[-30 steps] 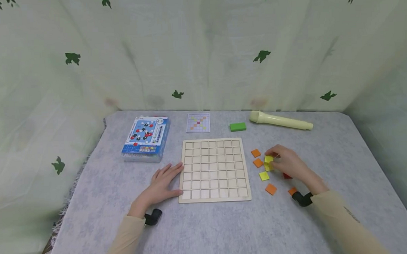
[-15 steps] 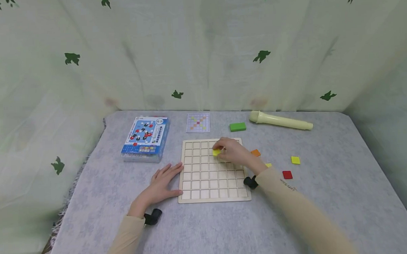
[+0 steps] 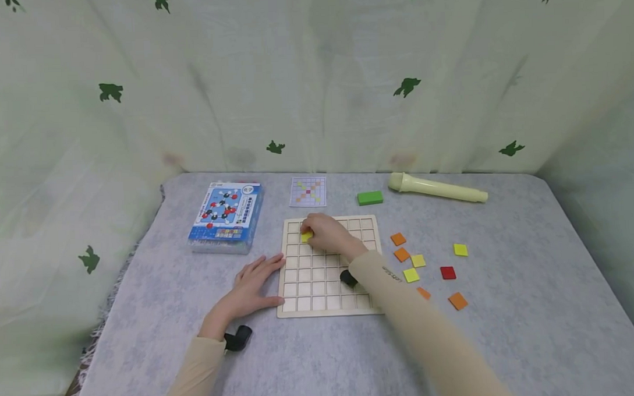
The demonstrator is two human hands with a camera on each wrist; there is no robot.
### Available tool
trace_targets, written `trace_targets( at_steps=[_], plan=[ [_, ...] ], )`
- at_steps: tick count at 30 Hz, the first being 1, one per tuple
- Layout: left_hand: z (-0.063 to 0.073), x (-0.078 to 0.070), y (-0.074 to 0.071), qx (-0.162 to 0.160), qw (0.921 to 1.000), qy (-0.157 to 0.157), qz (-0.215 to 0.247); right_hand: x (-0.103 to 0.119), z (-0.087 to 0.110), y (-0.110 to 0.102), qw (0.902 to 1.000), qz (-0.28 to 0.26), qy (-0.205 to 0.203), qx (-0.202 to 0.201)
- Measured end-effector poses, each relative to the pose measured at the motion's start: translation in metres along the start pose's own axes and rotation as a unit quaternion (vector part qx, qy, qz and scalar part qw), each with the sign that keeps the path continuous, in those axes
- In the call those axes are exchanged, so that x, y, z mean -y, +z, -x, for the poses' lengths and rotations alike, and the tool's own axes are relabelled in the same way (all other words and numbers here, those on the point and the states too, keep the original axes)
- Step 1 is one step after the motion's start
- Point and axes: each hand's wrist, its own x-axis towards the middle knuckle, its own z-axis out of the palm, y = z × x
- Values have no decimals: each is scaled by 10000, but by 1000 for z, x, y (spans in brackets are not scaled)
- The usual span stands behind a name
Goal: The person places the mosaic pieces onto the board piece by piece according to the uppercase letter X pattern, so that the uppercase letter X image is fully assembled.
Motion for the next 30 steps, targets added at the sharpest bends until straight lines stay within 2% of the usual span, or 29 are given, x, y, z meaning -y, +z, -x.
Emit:
trace_targets(
  at_steps=[8,13,16,19,24,30],
  plan=[
    [0,-3,-1,14,10000,-26,51,6,-2,3,9997,70,239,49],
    [1,-1,-1,-8,10000,10,70,0,11,-8,9971,-606,455,-8],
    [1,0,0,-26,10000,23,88,-11,28,-22,9915,-1157,580,-113],
    [0,1,1,-34,9999,31,98,-29,51,-38,9869,-1475,591,-290],
    [0,2,2,-37,9999,15,103,-66,98,-58,9822,-1561,891,-544],
    [0,2,2,-47,9999,16,123,-100,142,-68,9774,-1416,1494,-481]
  ],
)
